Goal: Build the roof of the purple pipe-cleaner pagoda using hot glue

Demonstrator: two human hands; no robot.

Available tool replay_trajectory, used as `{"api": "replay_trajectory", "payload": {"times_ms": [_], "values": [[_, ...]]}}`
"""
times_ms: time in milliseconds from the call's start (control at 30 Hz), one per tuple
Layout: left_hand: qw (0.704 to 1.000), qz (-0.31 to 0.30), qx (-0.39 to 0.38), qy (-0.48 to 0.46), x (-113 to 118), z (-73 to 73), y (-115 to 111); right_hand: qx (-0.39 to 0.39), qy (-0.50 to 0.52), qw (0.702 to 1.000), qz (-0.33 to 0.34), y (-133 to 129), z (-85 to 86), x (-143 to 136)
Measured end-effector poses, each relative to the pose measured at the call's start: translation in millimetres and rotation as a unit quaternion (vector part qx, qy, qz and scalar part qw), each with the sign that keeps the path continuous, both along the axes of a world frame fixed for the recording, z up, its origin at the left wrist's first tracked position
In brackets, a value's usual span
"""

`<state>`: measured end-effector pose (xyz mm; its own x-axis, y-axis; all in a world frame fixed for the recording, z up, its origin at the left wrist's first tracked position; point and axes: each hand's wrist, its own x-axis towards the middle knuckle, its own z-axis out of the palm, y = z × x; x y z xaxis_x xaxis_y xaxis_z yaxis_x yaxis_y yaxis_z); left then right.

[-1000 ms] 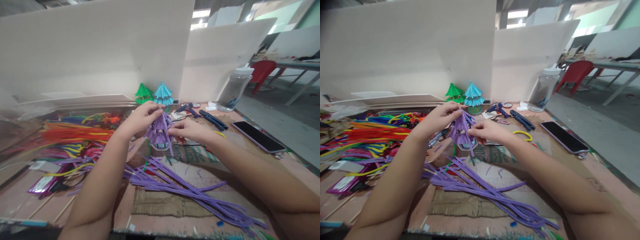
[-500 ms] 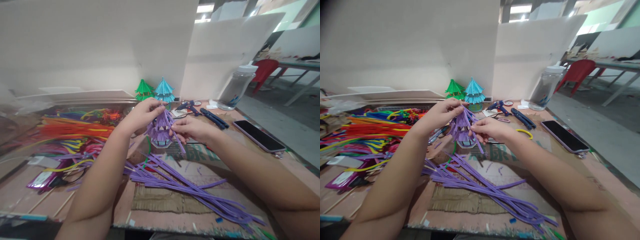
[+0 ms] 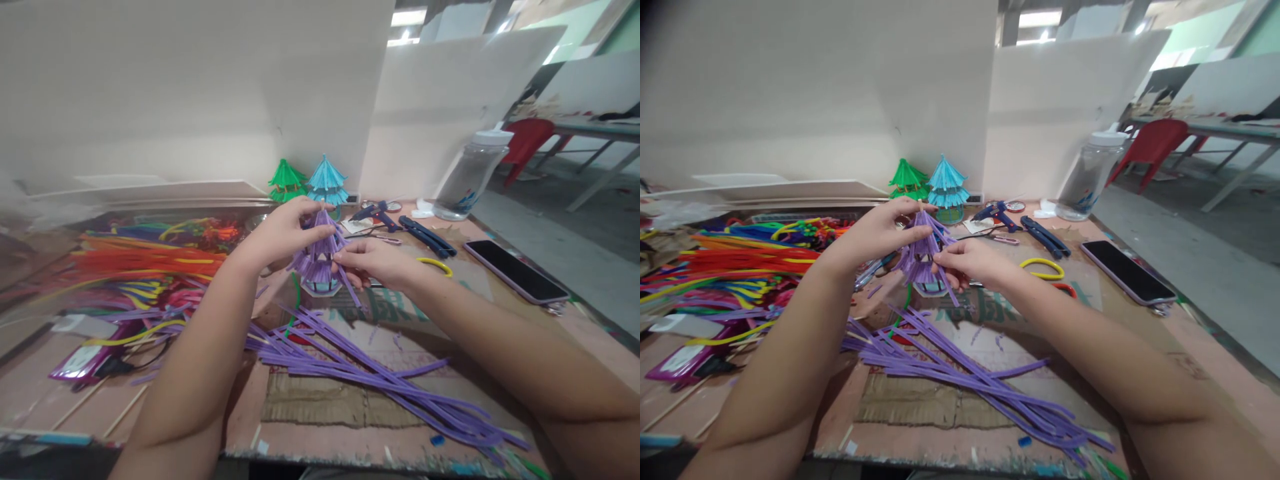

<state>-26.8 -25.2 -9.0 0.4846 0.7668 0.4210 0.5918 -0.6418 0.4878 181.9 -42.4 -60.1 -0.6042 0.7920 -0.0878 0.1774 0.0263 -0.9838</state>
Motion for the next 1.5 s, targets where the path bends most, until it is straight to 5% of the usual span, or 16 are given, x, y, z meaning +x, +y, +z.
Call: {"api": "replay_trajectory", "payload": {"times_ms": [1100,1500], "values": [[1.0,-0.015,0.021,0.004,1.3,-2.6,1.4,0.11,-0.048,0.987,-0.105,-8.6,5.6,-9.0],[0.994,0.068,-0.004,-0.091,14.0,-0.8,-5.5,0.112,-0.049,0.988,-0.095,-8.3,7.2,-7.5]]}}
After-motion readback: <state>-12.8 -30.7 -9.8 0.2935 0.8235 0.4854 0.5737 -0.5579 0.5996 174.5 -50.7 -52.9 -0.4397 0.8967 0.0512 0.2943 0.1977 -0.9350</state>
